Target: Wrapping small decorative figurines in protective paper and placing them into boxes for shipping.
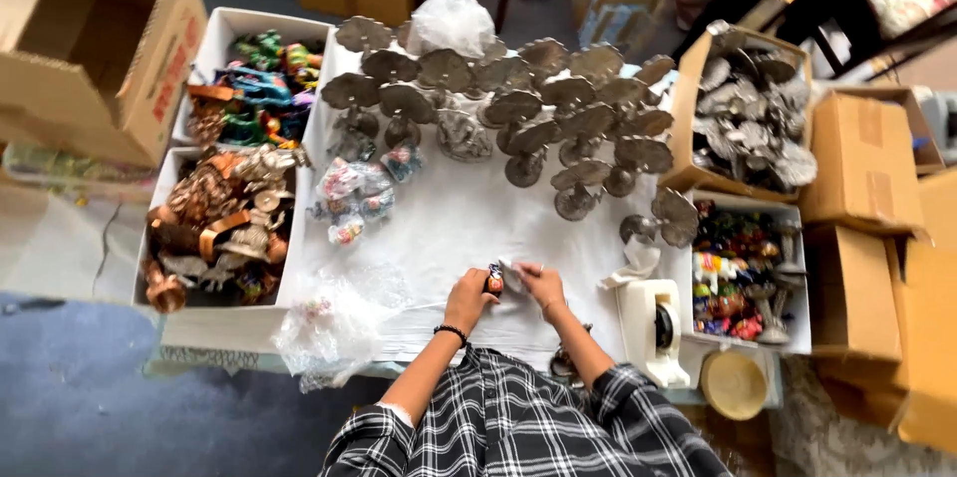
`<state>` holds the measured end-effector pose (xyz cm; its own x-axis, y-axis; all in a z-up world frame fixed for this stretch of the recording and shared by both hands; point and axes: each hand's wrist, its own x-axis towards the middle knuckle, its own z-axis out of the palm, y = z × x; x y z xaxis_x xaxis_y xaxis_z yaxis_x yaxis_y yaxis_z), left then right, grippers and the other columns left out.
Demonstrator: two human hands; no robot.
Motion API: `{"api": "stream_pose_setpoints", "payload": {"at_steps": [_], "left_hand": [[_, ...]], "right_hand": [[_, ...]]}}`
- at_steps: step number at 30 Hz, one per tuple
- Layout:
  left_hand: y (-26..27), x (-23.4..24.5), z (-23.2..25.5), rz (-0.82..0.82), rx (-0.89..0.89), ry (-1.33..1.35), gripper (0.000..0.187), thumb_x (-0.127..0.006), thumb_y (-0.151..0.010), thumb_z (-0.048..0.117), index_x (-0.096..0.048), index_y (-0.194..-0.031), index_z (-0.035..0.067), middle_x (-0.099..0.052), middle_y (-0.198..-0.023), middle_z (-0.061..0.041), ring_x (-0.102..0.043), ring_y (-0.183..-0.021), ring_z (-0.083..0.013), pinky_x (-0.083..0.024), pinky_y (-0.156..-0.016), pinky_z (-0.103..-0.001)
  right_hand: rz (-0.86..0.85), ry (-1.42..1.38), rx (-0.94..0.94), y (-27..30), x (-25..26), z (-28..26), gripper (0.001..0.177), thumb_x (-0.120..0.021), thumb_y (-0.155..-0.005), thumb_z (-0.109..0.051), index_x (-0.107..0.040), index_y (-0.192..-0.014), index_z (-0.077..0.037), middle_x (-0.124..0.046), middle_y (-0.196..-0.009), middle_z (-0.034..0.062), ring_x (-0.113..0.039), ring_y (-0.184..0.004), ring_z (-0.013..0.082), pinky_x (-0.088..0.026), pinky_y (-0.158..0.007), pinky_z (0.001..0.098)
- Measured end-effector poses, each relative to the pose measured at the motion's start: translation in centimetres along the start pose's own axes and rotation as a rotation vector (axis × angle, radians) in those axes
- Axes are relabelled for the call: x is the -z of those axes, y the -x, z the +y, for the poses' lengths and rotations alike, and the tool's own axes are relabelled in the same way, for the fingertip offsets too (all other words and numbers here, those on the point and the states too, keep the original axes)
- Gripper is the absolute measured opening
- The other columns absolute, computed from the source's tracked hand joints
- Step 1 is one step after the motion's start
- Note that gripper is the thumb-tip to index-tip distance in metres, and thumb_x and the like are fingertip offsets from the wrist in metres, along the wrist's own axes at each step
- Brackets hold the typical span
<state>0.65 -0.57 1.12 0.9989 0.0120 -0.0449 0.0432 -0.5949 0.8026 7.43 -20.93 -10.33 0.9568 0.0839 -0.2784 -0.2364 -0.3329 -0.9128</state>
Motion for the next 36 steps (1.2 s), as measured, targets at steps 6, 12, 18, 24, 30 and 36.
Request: {"api": "stream_pose_setpoints", "payload": {"at_steps": [6,12,18,24,30,36], "left_hand": [[-2.3,-4.1,-7.4,-0.088,-0.195,-0.197,0.024,-0.068,-0.085,-0.003,-0.063,-0.108,0.004,-0.066,-0.109,-0.016,-0.065,-0.106,-0.0382,-0.054,-0.092,-0.046],[-1.6,-0.4,-2.8,-0.191,-0.375,-0.061,0.036,-0.065,-0.086,0.0,-0.062,-0.122,0.001,-0.069,-0.115,-0.017,-0.064,-0.106,-0.0383,-0.052,-0.091,-0.046],[-0.9,-0.3,-2.1,-0.215,-0.432,-0.324,0.058,-0.071,-0.083,0.008,-0.05,-0.135,-0.006,-0.058,-0.133,-0.023,-0.059,-0.109,-0.0396,-0.049,-0.095,-0.045],[-1.6,0.5,0.9,-0.224,-0.378,-0.182,0.056,-0.069,-0.086,0.013,-0.052,-0.136,-0.004,-0.063,-0.129,-0.02,-0.06,-0.107,-0.0369,-0.05,-0.093,-0.044],[-3.2,-7.9,-6.3,-0.337,0.554,0.907,0.049,-0.046,-0.112,0.044,-0.063,-0.112,-0.002,-0.06,-0.087,-0.003,-0.053,-0.077,-0.0119,-0.049,-0.067,-0.031],[-1.9,-8.4,-6.6,-0.296,0.72,1.166,0.036,-0.047,-0.105,0.04,-0.067,-0.111,0.01,-0.066,-0.089,0.0,-0.056,-0.075,-0.0126,-0.047,-0.065,-0.029]], "right_hand": [[0.106,0.247,0.429,4.7,-3.4,-7.8,0.031,-0.071,-0.081,-0.001,-0.078,-0.11,-0.01,-0.076,-0.108,0.0129,-0.076,-0.096,0.0265,-0.06,-0.082,0.0328],[0.37,0.351,0.343,6.0,-4.9,-9.2,0.036,-0.061,-0.082,-0.002,-0.078,-0.112,-0.014,-0.075,-0.115,0.0102,-0.075,-0.098,0.0282,-0.059,-0.086,0.0354],[0.347,-0.115,-0.325,4.9,-5.6,-9.7,0.024,-0.068,-0.097,-0.014,-0.078,-0.118,-0.016,-0.08,-0.103,0.0174,-0.076,-0.083,0.0186,-0.058,-0.077,0.0279],[0.513,-0.664,-0.265,6.3,-3.8,-8.7,0.029,-0.067,-0.099,-0.007,-0.078,-0.126,-0.009,-0.078,-0.108,0.0197,-0.06,-0.086,0.0125,-0.052,-0.077,0.0274],[0.242,0.74,0.385,7.7,-2.1,-12.9,0.025,-0.062,-0.095,-0.012,-0.074,-0.117,-0.011,-0.068,-0.133,0.0095,-0.06,-0.126,0.0321,-0.049,-0.101,0.0423],[0.09,0.856,0.482,6.7,-2.5,-9.0,0.042,-0.059,-0.083,-0.005,-0.072,-0.122,-0.011,-0.062,-0.141,0.0094,-0.054,-0.133,0.0324,-0.046,-0.103,0.044]]}}
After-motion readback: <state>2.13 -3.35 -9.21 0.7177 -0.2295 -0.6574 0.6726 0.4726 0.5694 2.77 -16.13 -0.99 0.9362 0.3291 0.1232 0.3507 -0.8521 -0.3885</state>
